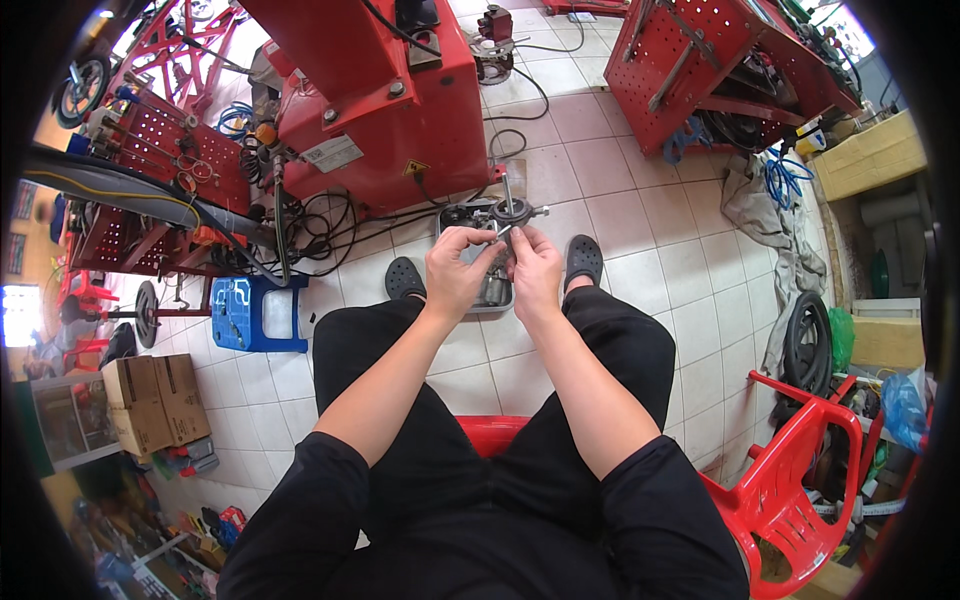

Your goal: The person sits on a red chair in a workshop and assembles a mechanical part, likely a carburetor, using various tools. They use a screwdriver to tighten screws and a wrench to adjust bolts on the component, occasionally picking up small parts from a tray on the floor.

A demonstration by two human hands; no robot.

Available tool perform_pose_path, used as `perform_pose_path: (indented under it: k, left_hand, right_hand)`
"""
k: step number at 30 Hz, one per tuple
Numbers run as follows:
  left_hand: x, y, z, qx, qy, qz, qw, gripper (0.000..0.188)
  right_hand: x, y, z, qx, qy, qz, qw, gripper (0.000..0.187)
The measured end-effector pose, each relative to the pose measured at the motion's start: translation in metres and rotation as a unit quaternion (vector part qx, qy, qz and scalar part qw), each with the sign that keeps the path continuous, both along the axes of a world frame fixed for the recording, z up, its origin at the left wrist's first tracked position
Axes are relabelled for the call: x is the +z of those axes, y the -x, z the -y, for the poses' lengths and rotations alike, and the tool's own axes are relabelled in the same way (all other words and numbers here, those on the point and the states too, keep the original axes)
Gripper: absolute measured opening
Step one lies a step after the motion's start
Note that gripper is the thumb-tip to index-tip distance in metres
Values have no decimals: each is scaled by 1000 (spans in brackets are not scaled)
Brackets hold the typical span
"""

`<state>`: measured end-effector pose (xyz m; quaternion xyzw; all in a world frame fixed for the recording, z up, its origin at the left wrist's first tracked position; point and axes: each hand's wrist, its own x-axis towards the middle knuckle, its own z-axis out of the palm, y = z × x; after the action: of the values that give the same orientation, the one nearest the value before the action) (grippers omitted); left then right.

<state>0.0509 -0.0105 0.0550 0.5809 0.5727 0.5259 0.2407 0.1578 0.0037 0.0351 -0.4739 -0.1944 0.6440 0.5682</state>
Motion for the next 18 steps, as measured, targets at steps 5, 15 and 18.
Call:
perform_pose_path:
  k: [5, 15, 18]
  left_hand:
    - [-1, -1, -1, -21, -49, -15, 998, 14]
    - [2, -1, 2, -69, -28, -25, 997, 21]
    - [6, -5, 2, -77, -23, 17, 997, 22]
  right_hand:
    - [-2, 1, 0, -10, -4, 13, 1000, 31]
    - [1, 1, 4, 14, -3, 28, 1000, 17]
    - [-2, 3, 3, 3, 0, 20, 1000, 16]
